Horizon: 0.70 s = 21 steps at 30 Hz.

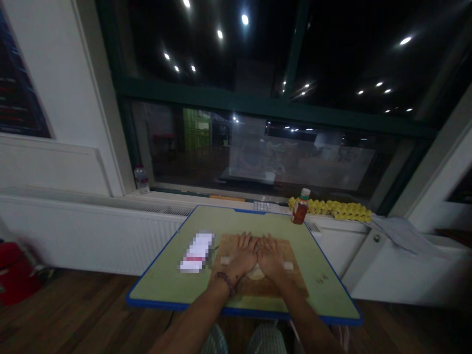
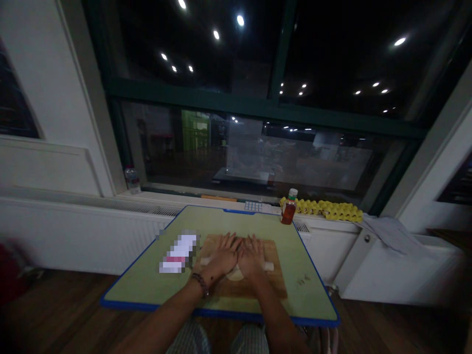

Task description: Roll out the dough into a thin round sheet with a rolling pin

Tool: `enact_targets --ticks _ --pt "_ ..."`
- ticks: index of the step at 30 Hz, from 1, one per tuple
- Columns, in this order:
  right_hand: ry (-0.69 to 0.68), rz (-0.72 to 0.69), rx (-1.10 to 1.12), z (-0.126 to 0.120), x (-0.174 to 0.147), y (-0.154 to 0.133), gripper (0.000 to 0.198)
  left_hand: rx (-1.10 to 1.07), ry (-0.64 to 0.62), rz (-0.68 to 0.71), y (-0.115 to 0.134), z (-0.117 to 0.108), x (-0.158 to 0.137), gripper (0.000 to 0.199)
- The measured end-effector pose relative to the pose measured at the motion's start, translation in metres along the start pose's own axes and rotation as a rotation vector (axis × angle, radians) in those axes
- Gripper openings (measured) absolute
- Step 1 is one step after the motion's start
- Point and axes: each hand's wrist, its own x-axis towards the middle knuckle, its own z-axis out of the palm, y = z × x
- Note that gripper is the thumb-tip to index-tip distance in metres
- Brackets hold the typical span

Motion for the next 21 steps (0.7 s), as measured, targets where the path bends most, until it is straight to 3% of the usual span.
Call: enact_targets --ticks 6,10,15,21 --pt "0.072 -0.030 -0.025 0.009 -0.005 0.000 0.049 0.096 0.044 0.104 0.001 -0.001 -0.007 0.048" --pt "0.083 -0.063 -0.040 0.007 -0.001 0.000 0.047 0.115 -0.026 0.121 0.001 -0.003 -0.001 0.045" --pt "0.216 -0.085 -0.039 0.014 -0.016 0.002 0.046 0.134 0.050 0.094 0.001 0.000 -0.013 0.047" --pt "0.102 -0.076 -0.029 0.014 0.001 0.005 0.044 0.150 0.024 0.109 0.001 -0.006 -0.003 0.045"
